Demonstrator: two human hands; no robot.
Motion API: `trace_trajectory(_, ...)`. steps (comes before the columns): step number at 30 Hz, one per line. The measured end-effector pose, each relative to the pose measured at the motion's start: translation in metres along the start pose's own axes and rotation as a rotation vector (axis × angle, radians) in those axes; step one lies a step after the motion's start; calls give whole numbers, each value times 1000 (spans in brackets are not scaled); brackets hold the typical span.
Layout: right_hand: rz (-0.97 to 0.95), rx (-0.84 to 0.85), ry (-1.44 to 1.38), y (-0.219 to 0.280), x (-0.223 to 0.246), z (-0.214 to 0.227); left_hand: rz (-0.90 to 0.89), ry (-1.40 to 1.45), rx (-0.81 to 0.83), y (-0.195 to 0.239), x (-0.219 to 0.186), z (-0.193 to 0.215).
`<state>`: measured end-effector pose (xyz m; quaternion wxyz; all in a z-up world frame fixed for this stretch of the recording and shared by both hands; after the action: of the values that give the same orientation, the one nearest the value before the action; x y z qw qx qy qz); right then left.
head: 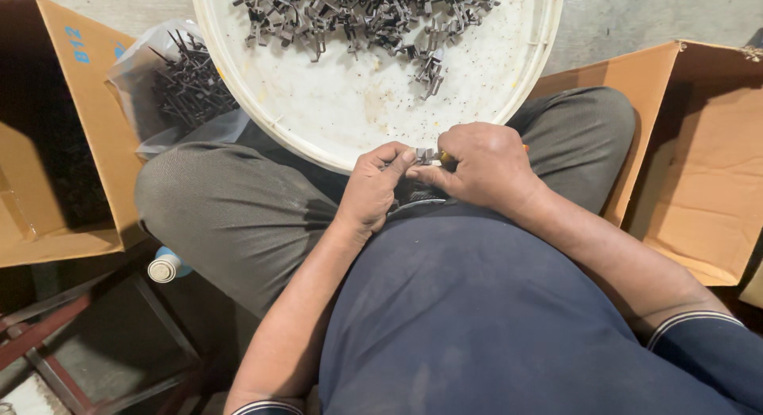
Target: The person sits cross-legged on the floor with a white basin of small metal parts on their lap. They repeatedly pick up individual metal pieces and use a yellow-handled tool to manipulate or assemble them, then place the pieces back into the basin.
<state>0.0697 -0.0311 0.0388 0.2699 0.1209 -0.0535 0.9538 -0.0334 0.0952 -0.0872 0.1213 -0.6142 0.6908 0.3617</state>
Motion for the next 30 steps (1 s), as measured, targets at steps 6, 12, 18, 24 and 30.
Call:
trace_trajectory(6, -41, 85, -35, 0, -1, -1, -5, -22, 29, 0, 0, -2)
trace_trajectory(12, -17, 55, -17, 1, 0, -1, -35, -20, 61, 0, 0, -3)
trace_trajectory(18, -37, 83, -45, 0, 0, -1, -8, 22, 57, 0, -1, -3)
trace_trajectory(24, -16, 30, -47, 2, 1, -2, -17, 2, 60, 1, -3, -4)
trace_trajectory(30, 17, -8, -34, 3, 1, -2, -11, 32, 62, 1, -3, -4)
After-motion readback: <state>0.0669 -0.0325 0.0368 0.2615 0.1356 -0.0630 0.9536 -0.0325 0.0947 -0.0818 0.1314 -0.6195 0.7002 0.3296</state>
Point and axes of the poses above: each hand's wrist, its own y-axis away from the middle knuckle, its own z-axis out of the back of the hand, x = y × z, the point moved 2 cm from there along -y, towards the middle knuckle, and after that the axes turned 1 degree about x, right-handed, at the moved point
